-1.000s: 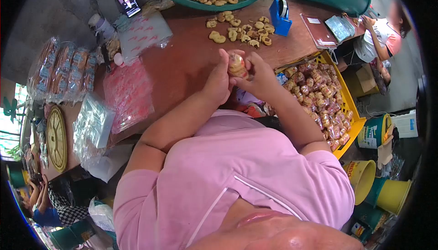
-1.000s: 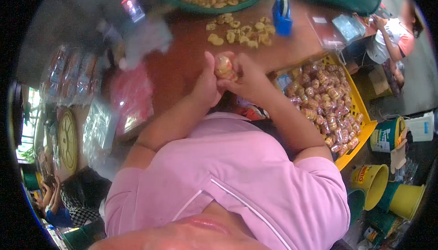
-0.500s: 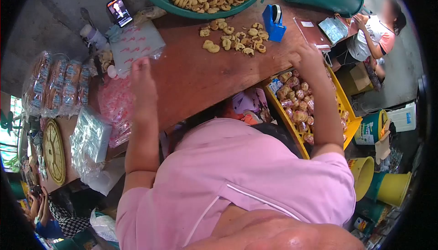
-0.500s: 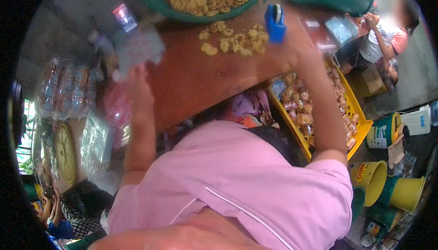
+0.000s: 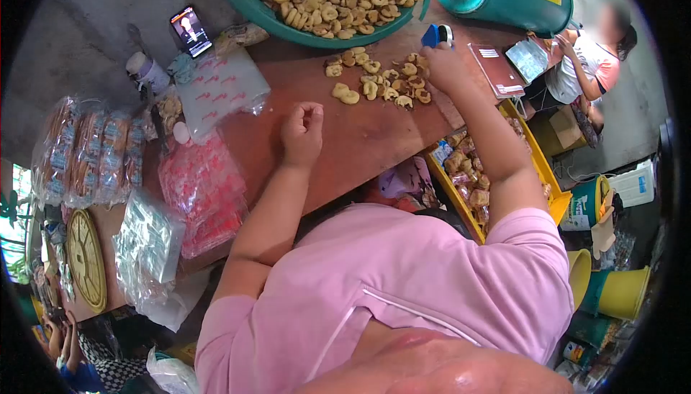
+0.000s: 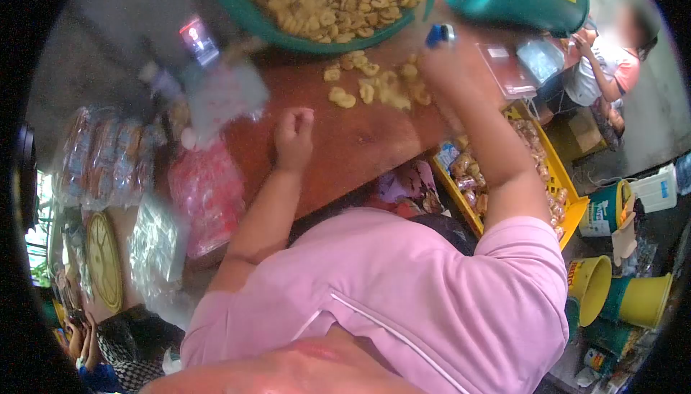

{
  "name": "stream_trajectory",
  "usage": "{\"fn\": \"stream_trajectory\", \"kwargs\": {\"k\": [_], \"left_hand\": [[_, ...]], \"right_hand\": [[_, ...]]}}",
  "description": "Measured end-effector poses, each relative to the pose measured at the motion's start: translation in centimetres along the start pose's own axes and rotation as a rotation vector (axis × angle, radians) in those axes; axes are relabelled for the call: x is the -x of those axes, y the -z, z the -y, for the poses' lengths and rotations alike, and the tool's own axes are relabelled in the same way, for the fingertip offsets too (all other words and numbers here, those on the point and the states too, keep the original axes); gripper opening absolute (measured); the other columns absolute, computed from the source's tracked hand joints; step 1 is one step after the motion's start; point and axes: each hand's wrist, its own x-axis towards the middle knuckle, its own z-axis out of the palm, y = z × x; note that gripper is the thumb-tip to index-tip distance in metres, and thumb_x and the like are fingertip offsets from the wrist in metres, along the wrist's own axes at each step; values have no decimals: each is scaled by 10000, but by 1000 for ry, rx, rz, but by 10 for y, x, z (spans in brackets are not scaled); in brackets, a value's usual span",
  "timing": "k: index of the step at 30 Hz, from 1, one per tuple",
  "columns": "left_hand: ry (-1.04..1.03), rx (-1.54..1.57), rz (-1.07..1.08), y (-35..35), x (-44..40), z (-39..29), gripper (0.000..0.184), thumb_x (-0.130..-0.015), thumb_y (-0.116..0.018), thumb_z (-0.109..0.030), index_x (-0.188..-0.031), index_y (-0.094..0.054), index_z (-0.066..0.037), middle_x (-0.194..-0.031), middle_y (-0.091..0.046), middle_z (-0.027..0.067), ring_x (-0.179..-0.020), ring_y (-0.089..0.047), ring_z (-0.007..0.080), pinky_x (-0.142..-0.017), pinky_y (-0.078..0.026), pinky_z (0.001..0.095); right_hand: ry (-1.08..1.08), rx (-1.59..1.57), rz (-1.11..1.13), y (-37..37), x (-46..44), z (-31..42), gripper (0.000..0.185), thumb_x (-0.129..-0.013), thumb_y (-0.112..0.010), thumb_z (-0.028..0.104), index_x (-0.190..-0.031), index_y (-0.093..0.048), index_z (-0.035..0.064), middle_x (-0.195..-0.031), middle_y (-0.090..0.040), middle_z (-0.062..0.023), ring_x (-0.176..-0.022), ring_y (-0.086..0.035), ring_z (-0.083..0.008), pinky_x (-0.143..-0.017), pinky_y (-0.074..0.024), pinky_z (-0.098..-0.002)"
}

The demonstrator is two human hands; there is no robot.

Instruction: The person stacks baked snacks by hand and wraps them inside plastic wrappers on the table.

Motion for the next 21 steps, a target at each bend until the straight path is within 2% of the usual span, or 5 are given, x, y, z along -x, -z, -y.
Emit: {"fn": "stream_trajectory", "kwargs": {"k": [2,5,9,16,21], "left_hand": [[182,-22,68,2,2,-9,175,-989,-674,-213,-1041,-692,-47,-1020,-696,62,-945,-646,172,-898,-506,332],[145,138,35,-5,5,1,141,-1005,-669,-195,-992,-676,-54,-858,-603,-42,-769,-525,48,-675,-455,242],[173,163,26,-5,5,10,171,-1020,-649,-220,-1036,-680,-52,-927,-636,-17,-848,-556,74,-777,-460,253],[281,192,85,1,3,5,217,-1034,-619,-256,-1084,-671,-51,-992,-662,17,-971,-604,132,-936,-470,294],[272,219,63,0,4,7,221,-1040,-607,-274,-1099,-670,-71,-983,-647,3,-957,-594,130,-924,-468,293]], "right_hand": [[-50,-94,80,41,23,40,332,-863,-708,180,-1169,-668,58,-1072,-729,-120,-1078,-667,-309,-958,-525,-412],[37,-427,200,8,51,66,315,-895,-707,179,-1171,-654,37,-1071,-723,-128,-1040,-686,-297,-907,-543,-383],[164,-669,280,-29,69,87,303,-893,-711,140,-1167,-650,27,-1064,-713,-131,-1033,-685,-252,-898,-538,-370],[-260,-4,113,-6,34,43,285,-905,-661,101,-1181,-663,32,-1086,-721,-215,-1039,-678,-403,-894,-539,-503],[-119,-280,-75,-43,33,8,261,-896,-671,87,-1150,-652,26,-1045,-725,-186,-1000,-692,-388,-863,-553,-490]]}}
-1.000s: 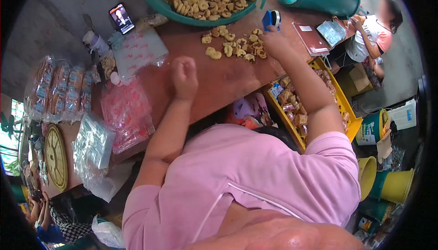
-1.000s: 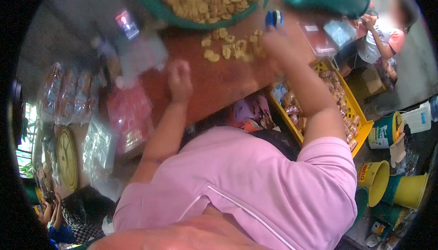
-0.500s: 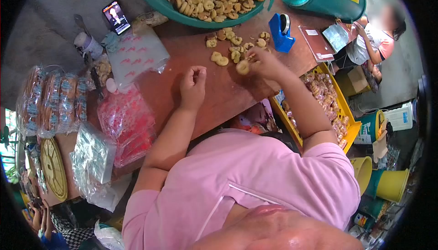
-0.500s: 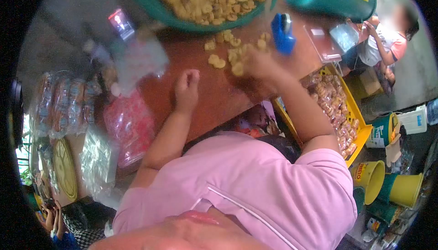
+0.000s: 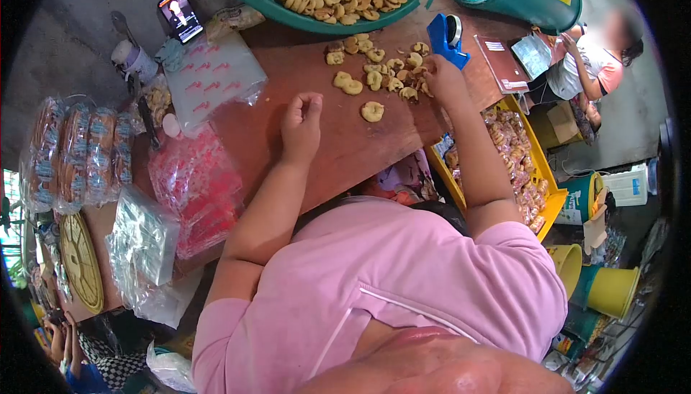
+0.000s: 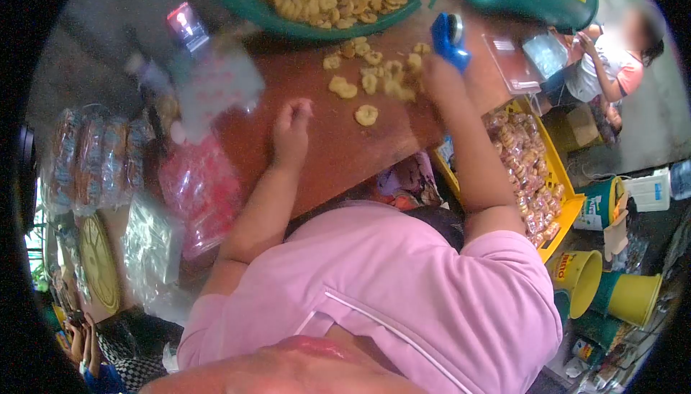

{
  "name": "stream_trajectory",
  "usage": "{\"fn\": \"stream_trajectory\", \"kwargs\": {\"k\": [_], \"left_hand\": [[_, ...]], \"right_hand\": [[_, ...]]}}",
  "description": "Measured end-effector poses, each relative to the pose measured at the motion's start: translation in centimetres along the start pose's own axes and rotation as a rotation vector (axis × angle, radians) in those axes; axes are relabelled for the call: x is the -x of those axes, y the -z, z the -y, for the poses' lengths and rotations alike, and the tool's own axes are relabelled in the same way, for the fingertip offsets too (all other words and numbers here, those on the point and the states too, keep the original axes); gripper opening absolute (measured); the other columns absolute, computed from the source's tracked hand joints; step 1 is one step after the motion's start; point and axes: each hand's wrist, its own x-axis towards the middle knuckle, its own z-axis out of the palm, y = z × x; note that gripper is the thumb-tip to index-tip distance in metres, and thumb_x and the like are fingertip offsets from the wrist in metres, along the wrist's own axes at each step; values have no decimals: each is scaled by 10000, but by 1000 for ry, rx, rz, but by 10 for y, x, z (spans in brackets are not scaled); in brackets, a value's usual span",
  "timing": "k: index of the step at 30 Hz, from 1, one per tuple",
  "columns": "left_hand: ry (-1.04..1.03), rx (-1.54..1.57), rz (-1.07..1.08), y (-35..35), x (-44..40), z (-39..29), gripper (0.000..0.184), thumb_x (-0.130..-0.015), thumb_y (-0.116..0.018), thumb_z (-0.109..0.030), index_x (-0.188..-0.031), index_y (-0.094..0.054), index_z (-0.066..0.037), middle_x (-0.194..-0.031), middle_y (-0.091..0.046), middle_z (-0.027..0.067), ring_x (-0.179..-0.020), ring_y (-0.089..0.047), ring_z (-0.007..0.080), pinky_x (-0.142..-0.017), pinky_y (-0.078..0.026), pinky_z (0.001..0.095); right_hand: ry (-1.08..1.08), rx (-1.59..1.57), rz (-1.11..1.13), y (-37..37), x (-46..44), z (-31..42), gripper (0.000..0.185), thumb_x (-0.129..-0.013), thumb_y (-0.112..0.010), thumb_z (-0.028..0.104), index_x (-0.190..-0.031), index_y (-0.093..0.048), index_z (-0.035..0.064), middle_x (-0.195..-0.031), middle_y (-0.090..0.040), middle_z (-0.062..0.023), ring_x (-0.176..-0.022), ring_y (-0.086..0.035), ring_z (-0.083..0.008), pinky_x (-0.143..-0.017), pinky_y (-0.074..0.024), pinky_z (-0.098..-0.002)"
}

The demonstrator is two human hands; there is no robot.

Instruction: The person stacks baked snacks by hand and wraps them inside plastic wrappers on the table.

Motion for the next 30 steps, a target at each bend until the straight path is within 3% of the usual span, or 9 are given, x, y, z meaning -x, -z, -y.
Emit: {"fn": "stream_trajectory", "kwargs": {"k": [4,7,10,11,17,20,23,30], "left_hand": [[44,-26,-3,1,1,-10,222,-1038,-608,-285,-1113,-666,-84,-987,-632,0,-954,-577,127,-915,-467,296],[31,-15,0,0,2,-5,229,-1038,-608,-294,-1117,-663,-86,-983,-623,0,-949,-568,127,-910,-465,296],[24,-21,11,2,2,-2,235,-1039,-604,-299,-1117,-663,-85,-986,-623,-1,-948,-566,125,-908,-464,294],[25,-28,12,3,2,-2,236,-1039,-603,-300,-1116,-663,-85,-988,-625,-1,-948,-566,124,-907,-464,293],[44,-54,3,0,1,-6,243,-1038,-605,-300,-1127,-662,-81,-974,-629,-4,-932,-569,119,-881,-467,292],[16,51,-45,0,1,-8,156,-1020,-642,-209,-1023,-668,-55,-947,-631,-48,-918,-557,60,-857,-466,248],[43,73,-28,1,0,-9,157,-1023,-637,-214,-1029,-668,-60,-944,-628,-44,-918,-556,63,-863,-464,246],[36,22,-20,-2,0,-10,148,-1023,-634,-205,-1029,-665,-60,-941,-623,-40,-908,-550,69,-852,-462,248]], "right_hand": [[124,-206,-178,12,48,39,252,-863,-715,101,-1108,-669,62,-1063,-707,-142,-1002,-681,-377,-869,-545,-475],[532,75,-208,-15,94,45,228,-830,-745,111,-1051,-692,94,-1076,-683,-124,-1011,-660,-358,-872,-532,-475],[563,-10,28,-6,122,66,197,-814,-758,124,-1004,-710,115,-1035,-664,-117,-1000,-639,-350,-868,-524,-479],[566,-119,-12,1,123,70,176,-827,-749,113,-999,-716,108,-1004,-655,-119,-961,-637,-360,-841,-519,-479],[399,-186,-1,22,76,90,205,-851,-757,199,-1010,-750,69,-985,-686,-137,-931,-654,-379,-829,-528,-467],[370,187,374,3,52,103,223,-870,-754,232,-1003,-759,53,-980,-710,-167,-902,-668,-386,-826,-539,-465],[301,107,288,-28,56,104,243,-858,-771,222,-1023,-739,47,-971,-723,-187,-872,-681,-388,-805,-543,-461],[24,-477,193,-1,55,117,266,-877,-811,204,-1017,-676,22,-876,-708,-64,-806,-651,-159,-743,-522,-339]]}}
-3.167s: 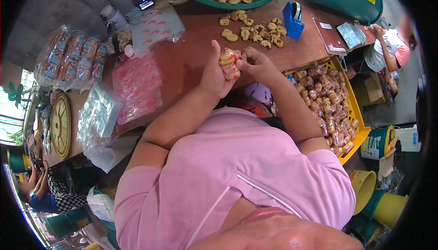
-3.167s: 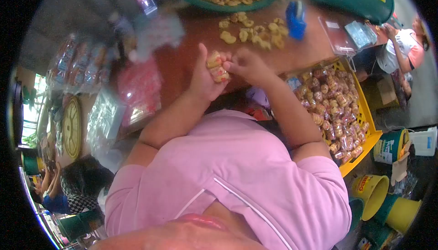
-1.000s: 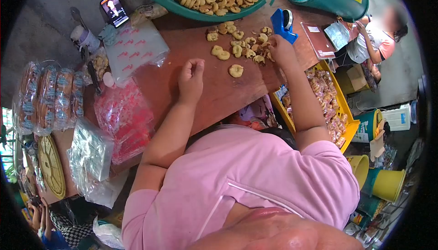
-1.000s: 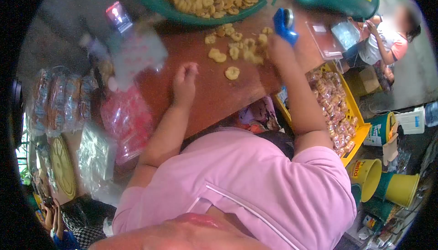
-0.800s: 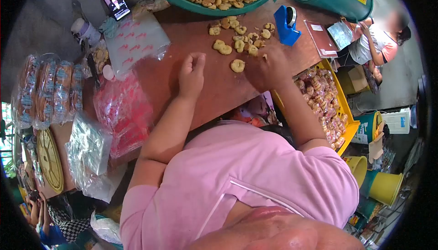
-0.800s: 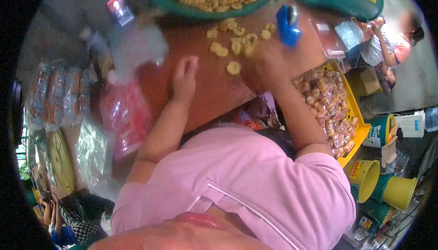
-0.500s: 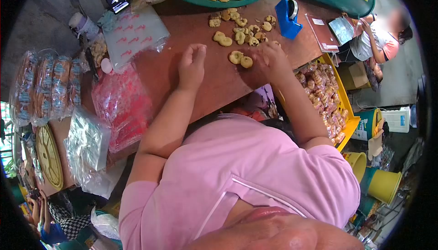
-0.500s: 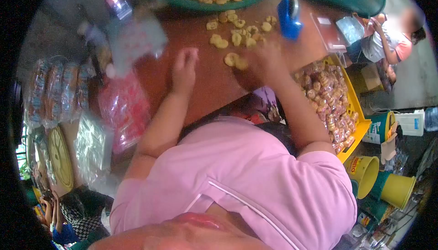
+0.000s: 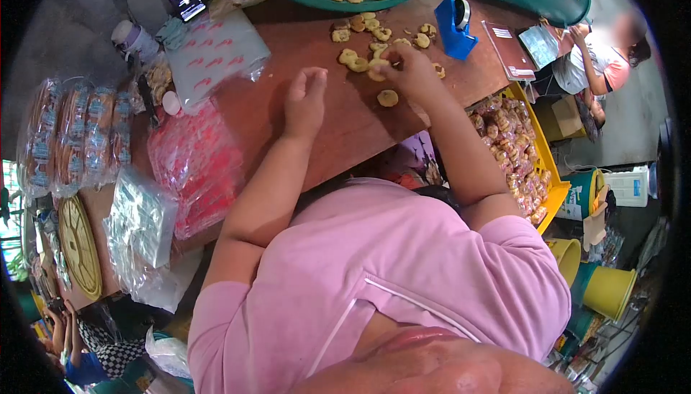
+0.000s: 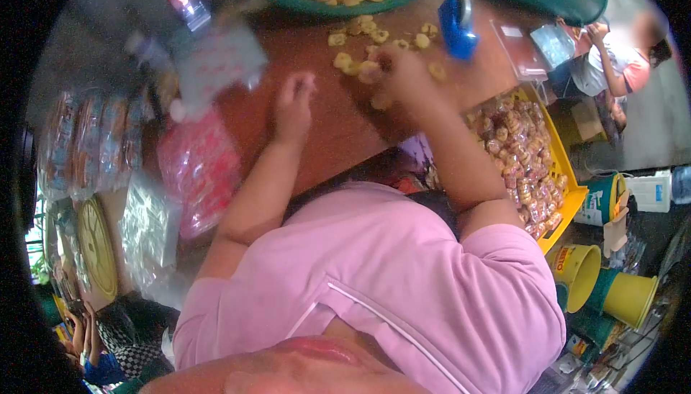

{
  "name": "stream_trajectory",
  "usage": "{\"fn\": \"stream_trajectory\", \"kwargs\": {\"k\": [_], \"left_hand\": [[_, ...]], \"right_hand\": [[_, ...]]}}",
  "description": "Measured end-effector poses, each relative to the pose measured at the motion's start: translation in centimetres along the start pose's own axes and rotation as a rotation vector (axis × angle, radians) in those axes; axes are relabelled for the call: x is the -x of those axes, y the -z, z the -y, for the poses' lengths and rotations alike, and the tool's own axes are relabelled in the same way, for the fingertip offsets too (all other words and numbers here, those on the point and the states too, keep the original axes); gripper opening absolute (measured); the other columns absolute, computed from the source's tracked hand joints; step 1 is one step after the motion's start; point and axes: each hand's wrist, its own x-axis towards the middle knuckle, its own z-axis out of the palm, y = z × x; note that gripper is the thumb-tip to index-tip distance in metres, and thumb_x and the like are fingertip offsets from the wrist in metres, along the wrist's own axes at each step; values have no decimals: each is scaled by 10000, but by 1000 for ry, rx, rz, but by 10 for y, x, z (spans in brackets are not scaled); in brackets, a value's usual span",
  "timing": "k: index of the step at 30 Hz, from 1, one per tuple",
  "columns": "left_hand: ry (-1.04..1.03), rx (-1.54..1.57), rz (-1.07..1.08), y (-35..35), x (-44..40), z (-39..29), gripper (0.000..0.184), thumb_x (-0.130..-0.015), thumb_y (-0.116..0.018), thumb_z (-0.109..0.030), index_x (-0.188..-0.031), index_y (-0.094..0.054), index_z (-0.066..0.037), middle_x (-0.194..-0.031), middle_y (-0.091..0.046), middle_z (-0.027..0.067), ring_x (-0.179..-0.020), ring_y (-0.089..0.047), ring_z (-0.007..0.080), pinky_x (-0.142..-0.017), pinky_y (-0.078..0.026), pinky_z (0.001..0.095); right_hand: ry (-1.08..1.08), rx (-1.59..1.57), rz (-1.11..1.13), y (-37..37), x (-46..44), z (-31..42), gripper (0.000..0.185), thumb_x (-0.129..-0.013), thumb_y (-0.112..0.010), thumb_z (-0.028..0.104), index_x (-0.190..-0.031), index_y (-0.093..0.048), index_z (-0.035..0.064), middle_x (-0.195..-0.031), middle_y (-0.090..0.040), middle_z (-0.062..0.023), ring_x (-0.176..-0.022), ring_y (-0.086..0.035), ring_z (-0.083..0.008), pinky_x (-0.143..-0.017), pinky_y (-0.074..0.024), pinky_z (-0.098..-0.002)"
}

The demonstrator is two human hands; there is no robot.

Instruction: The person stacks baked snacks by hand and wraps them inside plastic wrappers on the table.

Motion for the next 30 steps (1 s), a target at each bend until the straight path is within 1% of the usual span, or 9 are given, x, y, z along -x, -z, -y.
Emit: {"fn": "stream_trajectory", "kwargs": {"k": [3,5,7,10,17,20,23,26,30], "left_hand": [[13,-5,2,2,-2,1,147,-1022,-631,-199,-1031,-664,-56,-951,-629,-31,-918,-555,73,-858,-463,252],[85,-17,-13,0,1,-5,144,-1021,-631,-194,-1035,-664,-54,-953,-632,-25,-920,-558,76,-858,-464,253],[54,-17,-5,0,1,-4,139,-1019,-631,-188,-1039,-667,-56,-954,-633,-27,-913,-560,73,-854,-465,251],[-17,-11,13,1,-2,7,179,-1020,-627,-238,-1072,-664,-70,-944,-622,-19,-893,-557,96,-849,-463,270],[-4,2,72,1,2,9,177,-1042,-587,-231,-1103,-653,-78,-1011,-634,8,-965,-587,118,-901,-483,304],[125,366,252,-6,4,14,227,-1072,-566,-221,-1196,-656,-54,-1069,-662,11,-967,-626,119,-917,-519,297],[434,531,461,-13,18,-9,333,-1099,-509,-248,-1346,-610,-50,-1171,-664,42,-1038,-649,153,-965,-531,325],[431,542,500,-12,16,12,395,-1107,-490,-271,-1414,-573,-37,-1242,-654,62,-1095,-642,148,-978,-536,328],[459,493,419,-5,14,-15,388,-1106,-491,-271,-1388,-585,-21,-1261,-650,64,-1117,-637,150,-986,-547,336]], "right_hand": [[25,35,-5,23,-6,-24,256,-908,-801,218,-1020,-689,18,-889,-707,-26,-806,-629,-111,-739,-518,-308],[35,148,131,14,-4,-66,248,-909,-797,207,-1033,-694,19,-891,-711,-34,-815,-635,-123,-751,-523,-315],[2,-55,388,26,17,-28,235,-913,-783,179,-1072,-696,30,-929,-720,-53,-852,-646,-145,-779,-530,-330],[-21,22,336,23,28,-22,243,-905,-787,174,-1086,-690,44,-976,-723,-70,-898,-652,-163,-812,-525,-348],[347,186,125,10,57,-18,285,-835,-823,128,-1040,-635,66,-1046,-644,-88,-978,-634,-233,-868,-505,-363],[396,-41,55,-9,59,-29,308,-818,-830,88,-1056,-635,62,-1112,-637,-100,-1053,-625,-248,-919,-497,-368],[330,-303,-8,-31,59,-14,326,-805,-834,65,-1062,-634,51,-1132,-633,-117,-1096,-613,-276,-961,-488,-378],[494,-248,-114,-38,50,-4,363,-806,-832,64,-1114,-640,48,-1147,-630,-118,-1121,-605,-286,-969,-491,-381],[580,-47,-86,-29,44,3,422,-805,-835,80,-1182,-650,50,-1153,-628,-120,-1079,-625,-283,-922,-523,-376]]}}
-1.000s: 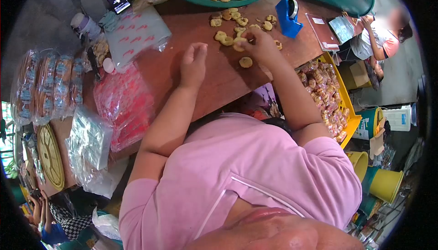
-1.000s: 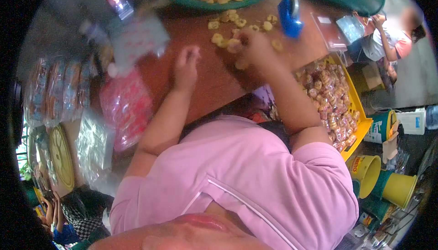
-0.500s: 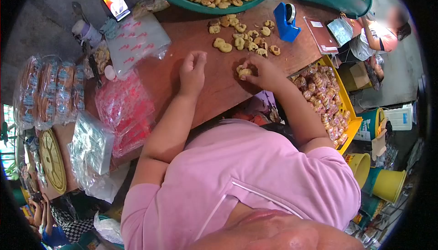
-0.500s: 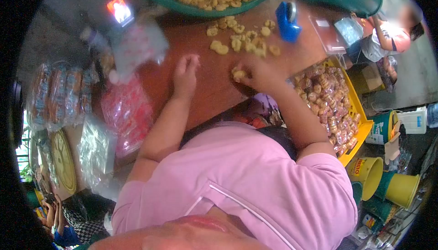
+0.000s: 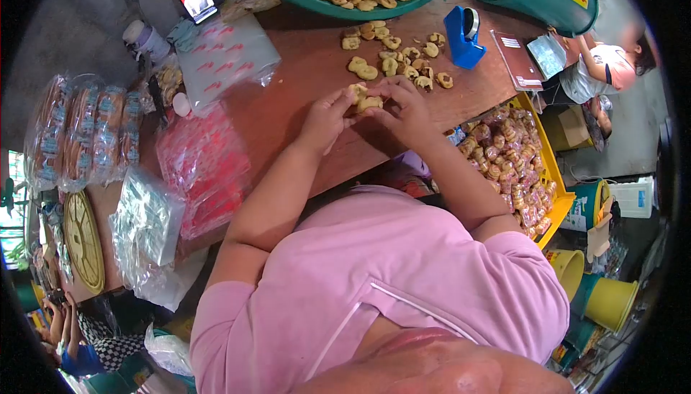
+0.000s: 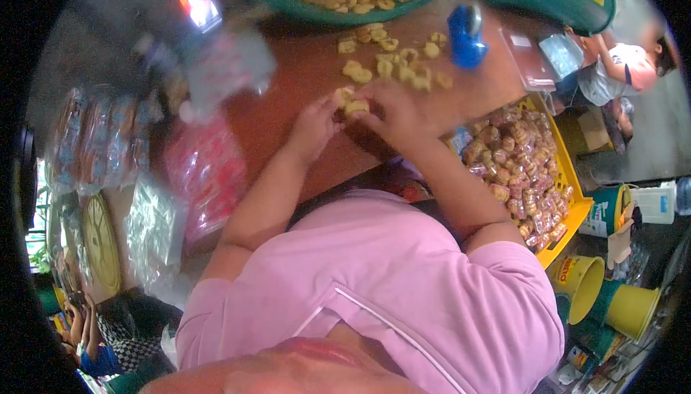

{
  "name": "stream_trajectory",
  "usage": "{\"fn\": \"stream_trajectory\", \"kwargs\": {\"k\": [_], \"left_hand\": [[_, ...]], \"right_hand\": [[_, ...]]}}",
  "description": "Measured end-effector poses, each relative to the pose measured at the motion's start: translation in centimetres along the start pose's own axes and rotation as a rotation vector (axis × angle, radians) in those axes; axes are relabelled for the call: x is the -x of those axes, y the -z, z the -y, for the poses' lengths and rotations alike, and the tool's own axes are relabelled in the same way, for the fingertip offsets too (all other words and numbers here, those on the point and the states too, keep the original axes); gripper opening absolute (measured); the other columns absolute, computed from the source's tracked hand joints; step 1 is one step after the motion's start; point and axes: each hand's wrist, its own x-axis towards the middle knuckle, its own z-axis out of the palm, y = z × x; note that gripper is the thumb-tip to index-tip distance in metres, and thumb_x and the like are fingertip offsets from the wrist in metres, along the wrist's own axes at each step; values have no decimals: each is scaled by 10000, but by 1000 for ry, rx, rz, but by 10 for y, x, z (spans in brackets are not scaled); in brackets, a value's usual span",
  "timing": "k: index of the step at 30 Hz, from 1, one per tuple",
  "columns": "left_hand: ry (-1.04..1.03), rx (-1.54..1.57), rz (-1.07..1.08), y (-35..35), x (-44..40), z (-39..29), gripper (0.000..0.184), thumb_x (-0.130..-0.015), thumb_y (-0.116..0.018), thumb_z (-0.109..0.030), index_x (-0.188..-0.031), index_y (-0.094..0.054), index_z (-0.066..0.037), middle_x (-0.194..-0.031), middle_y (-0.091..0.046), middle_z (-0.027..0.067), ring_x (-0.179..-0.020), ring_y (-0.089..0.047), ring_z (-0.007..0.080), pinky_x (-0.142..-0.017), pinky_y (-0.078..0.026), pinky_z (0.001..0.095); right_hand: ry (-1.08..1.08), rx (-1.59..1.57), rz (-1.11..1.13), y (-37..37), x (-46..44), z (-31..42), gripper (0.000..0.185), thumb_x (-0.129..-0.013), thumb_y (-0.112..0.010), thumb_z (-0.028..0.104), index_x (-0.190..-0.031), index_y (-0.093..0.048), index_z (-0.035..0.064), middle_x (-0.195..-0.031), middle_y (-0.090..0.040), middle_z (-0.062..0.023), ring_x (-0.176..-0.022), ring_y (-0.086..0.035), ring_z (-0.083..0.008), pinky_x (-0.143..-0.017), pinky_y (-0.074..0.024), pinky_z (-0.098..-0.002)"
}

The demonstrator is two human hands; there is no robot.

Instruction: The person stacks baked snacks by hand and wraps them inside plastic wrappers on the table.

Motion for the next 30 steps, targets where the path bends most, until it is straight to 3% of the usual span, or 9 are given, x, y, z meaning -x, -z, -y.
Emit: {"fn": "stream_trajectory", "kwargs": {"k": [5,11,17,20,23,26,28,30], "left_hand": [[31,-31,6,3,-6,11,378,-1108,-484,-281,-1357,-600,-22,-1248,-645,60,-1103,-635,165,-976,-554,348],[50,71,53,10,-12,16,369,-1110,-471,-288,-1351,-582,-31,-1278,-617,67,-1103,-608,165,-967,-545,370],[73,263,173,14,-12,14,364,-1097,-482,-321,-1317,-583,-51,-1239,-644,96,-1110,-630,194,-953,-542,384],[133,366,223,29,-21,30,400,-1083,-500,-385,-1272,-600,-48,-1189,-668,114,-1029,-664,215,-900,-565,376],[173,380,69,13,-12,16,412,-1074,-507,-437,-1177,-622,-55,-1095,-685,112,-921,-682,213,-805,-584,360],[145,320,25,18,-13,15,421,-1071,-501,-472,-1051,-620,-68,-983,-680,102,-867,-684,211,-729,-581,339],[121,301,-19,16,-11,13,422,-1068,-504,-478,-995,-605,-74,-945,-666,97,-852,-679,214,-725,-575,337],[110,319,-60,14,-11,12,423,-1065,-511,-474,-951,-597,-77,-911,-659,101,-830,-675,229,-718,-577,347]], "right_hand": [[-13,45,141,18,-11,15,437,-802,-834,101,-1207,-673,73,-1144,-628,-138,-1039,-647,-303,-887,-554,-375],[72,83,126,17,-15,10,415,-814,-811,89,-1207,-678,77,-1153,-643,-136,-1090,-638,-339,-937,-541,-402],[-11,129,253,14,-11,10,394,-822,-819,175,-1184,-685,98,-1116,-674,-105,-1108,-626,-332,-976,-509,-447],[80,21,184,-6,-9,2,333,-863,-768,271,-1135,-687,96,-1055,-647,-168,-1025,-604,-383,-909,-494,-485],[148,82,339,-3,-18,13,366,-861,-783,211,-1189,-673,91,-1126,-668,-122,-1076,-622,-342,-955,-512,-451],[54,38,472,31,-50,13,363,-876,-763,209,-1205,-671,87,-1142,-685,-131,-1092,-635,-352,-911,-529,-459],[-388,260,456,57,-84,12,350,-883,-731,189,-1214,-682,88,-1152,-712,-135,-1084,-660,-363,-889,-530,-479],[-486,642,489,72,-104,-82,318,-885,-684,140,-1201,-703,113,-1146,-723,-141,-1073,-678,-356,-890,-534,-483]]}}
